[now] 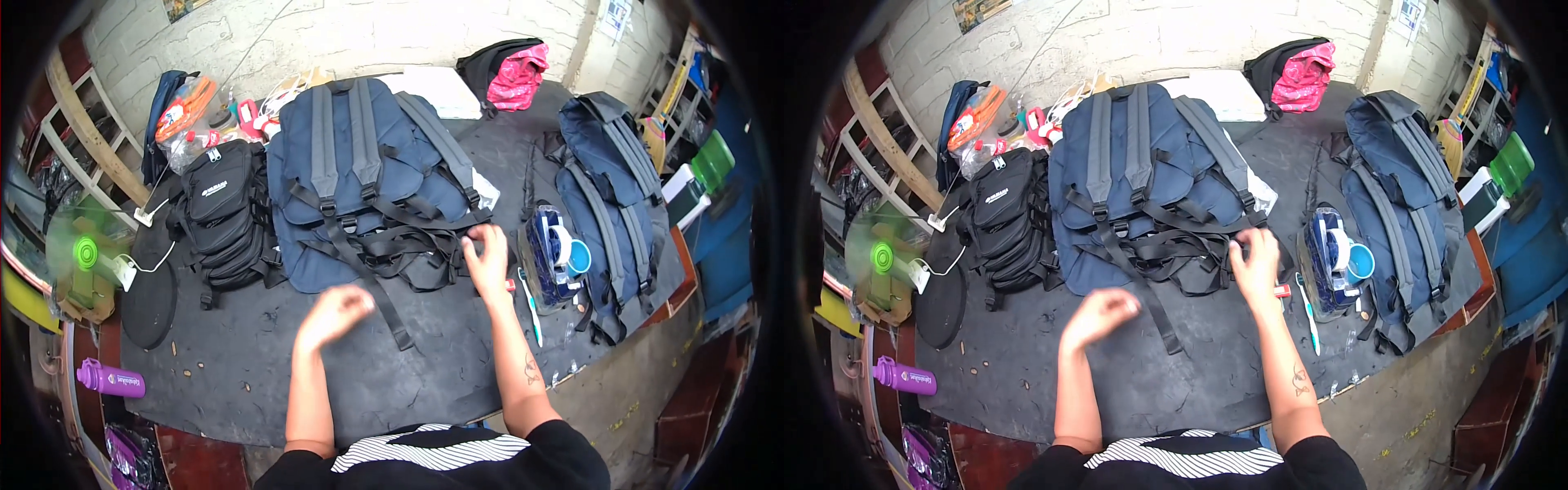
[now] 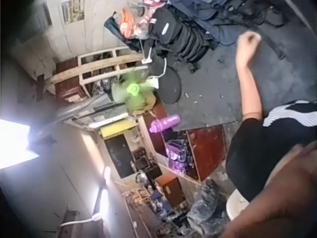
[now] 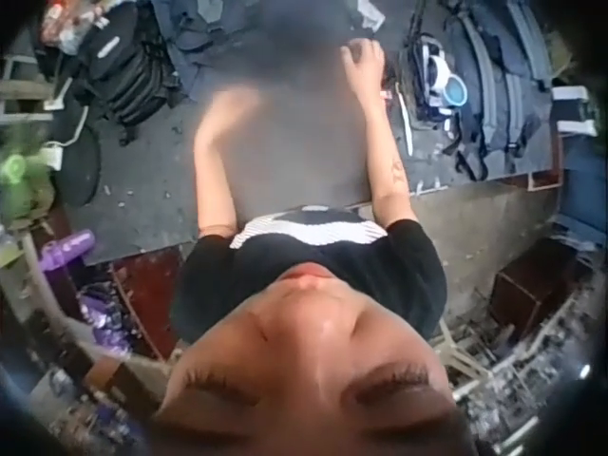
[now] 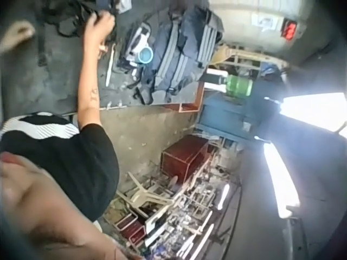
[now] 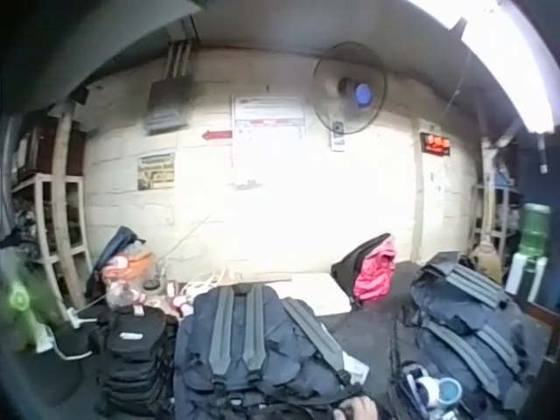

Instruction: Adjusting nylon straps on backpacks and sealing fraying ends using a lighter.

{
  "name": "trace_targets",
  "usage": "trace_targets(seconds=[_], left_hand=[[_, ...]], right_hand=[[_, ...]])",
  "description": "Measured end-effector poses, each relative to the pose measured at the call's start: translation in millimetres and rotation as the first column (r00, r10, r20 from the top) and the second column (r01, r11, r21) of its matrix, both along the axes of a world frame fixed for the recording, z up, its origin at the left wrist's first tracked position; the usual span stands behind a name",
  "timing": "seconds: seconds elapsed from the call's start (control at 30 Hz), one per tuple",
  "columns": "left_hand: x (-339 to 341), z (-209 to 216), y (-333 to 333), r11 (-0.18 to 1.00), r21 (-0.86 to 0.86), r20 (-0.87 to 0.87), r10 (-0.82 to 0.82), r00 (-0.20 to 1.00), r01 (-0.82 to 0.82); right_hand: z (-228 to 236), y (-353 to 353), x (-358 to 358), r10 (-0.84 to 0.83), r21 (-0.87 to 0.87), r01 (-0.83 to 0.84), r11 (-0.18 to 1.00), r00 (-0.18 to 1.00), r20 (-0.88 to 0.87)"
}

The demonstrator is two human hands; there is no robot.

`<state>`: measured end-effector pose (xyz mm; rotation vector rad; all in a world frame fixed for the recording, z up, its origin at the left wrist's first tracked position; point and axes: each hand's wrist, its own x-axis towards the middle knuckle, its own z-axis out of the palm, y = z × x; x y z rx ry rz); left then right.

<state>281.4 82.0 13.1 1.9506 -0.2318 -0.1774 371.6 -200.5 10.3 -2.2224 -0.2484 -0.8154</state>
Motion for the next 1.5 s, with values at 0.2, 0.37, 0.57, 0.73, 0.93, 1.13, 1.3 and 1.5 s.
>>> trace_targets(seconds=[0.2,0.37,0.57,0.73,0.93,1.13,1.3,1.5], left_hand=[[101.5,-3.2,29.2,0.663,0.072,0.324,0.691,0.647,-0.745],[140.8,-22.1,49.3,0.856,-0.030,-0.054,0.514,0.856,-0.516],[107.0,98.4,60.5,0.523,-0.832,-0.056,0.252,0.966,-0.184],[35.7,118.1,35.3,0.602,-0.776,-0.057,0.233,0.971,-0.190],[-82.1,17.1,-12.3,0.677,-0.673,-0.324,0.094,0.941,-0.300],[-196.2,1.4,-34.9,0.860,-0.413,-0.392,0.130,0.911,-0.301],[-246.9,21.6,-35.4,0.897,-0.415,-0.316,0.017,0.949,-0.155],[-239.7,44.9,-22.5,0.761,-0.595,-0.301,0.088,0.950,-0.259]], right_hand=[[10.8,104.1,52.9,0.059,-0.238,-0.058,0.970,0.998,-0.003],[12.4,125.1,75.5,0.045,-0.344,-0.084,0.935,0.992,-0.121],[126.4,80.1,68.5,0.623,0.590,-0.422,0.689,0.760,-0.184],[120.1,61.1,-22.3,0.812,0.811,-0.417,0.410,0.572,-0.116],[3.6,42.0,-144.7,0.757,0.873,-0.140,0.467,0.573,-0.313],[-29.1,14.0,-240.3,0.722,0.821,-0.155,0.550,0.581,-0.375],[-28.0,6.2,-266.9,0.805,0.817,-0.219,0.533,0.427,-0.411],[-46.4,63.4,-208.1,0.763,0.676,-0.383,0.629,0.468,-0.446]])
